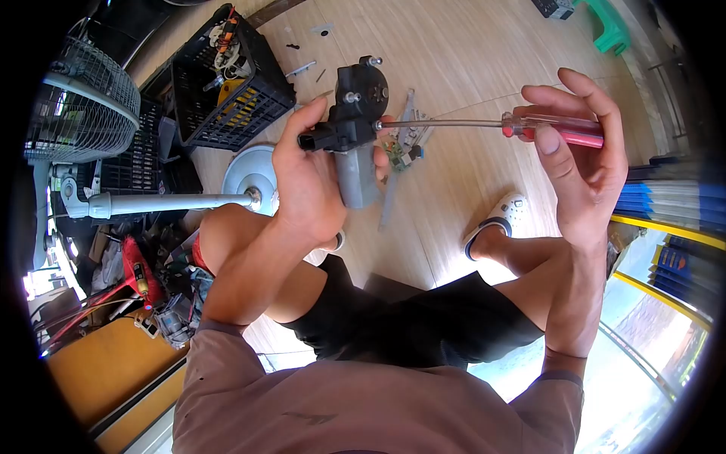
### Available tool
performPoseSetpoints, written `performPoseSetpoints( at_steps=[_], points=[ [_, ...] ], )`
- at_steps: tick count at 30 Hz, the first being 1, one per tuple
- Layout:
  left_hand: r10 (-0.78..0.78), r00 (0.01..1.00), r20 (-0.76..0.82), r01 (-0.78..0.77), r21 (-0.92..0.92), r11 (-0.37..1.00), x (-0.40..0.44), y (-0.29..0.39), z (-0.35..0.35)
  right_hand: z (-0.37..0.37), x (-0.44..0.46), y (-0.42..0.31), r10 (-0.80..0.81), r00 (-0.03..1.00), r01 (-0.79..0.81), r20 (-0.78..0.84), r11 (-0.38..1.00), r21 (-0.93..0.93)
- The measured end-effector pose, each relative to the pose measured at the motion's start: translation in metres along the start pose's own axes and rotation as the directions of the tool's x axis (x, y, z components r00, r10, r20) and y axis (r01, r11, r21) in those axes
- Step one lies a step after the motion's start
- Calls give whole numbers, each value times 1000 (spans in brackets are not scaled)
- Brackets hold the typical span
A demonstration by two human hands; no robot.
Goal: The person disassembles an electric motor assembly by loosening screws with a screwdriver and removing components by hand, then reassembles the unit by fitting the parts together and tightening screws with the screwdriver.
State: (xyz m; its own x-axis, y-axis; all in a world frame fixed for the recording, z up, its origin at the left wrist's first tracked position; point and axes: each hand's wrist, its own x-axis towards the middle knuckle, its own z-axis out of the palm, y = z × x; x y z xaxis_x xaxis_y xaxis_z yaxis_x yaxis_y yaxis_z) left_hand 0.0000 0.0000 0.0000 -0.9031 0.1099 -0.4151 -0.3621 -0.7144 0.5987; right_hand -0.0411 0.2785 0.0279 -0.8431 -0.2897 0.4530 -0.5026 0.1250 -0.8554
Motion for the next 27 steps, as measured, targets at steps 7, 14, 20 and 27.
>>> performPoseSetpoints(
  at_steps=[7, 14, 20, 27],
  points=[
    [10, 1000, 6, -10, -4, 1000, 1, 1, 0, 2, 2, -3, 28, 1000, -28, 5, 993, 112],
    [36, 999, -11, -36, 16, 999, 0, 2, 3, 1, 0, -2, 80, 997, -77, -17, 988, 136],
    [32, 999, -30, -31, 14, 999, 0, 3, 3, 1, -1, -4, 125, 991, -119, -38, 985, 122],
    [40, 999, -21, -40, 13, 999, 1, 2, 2, 4, -1, -7, 138, 988, -131, -75, 988, 85]
  ],
)
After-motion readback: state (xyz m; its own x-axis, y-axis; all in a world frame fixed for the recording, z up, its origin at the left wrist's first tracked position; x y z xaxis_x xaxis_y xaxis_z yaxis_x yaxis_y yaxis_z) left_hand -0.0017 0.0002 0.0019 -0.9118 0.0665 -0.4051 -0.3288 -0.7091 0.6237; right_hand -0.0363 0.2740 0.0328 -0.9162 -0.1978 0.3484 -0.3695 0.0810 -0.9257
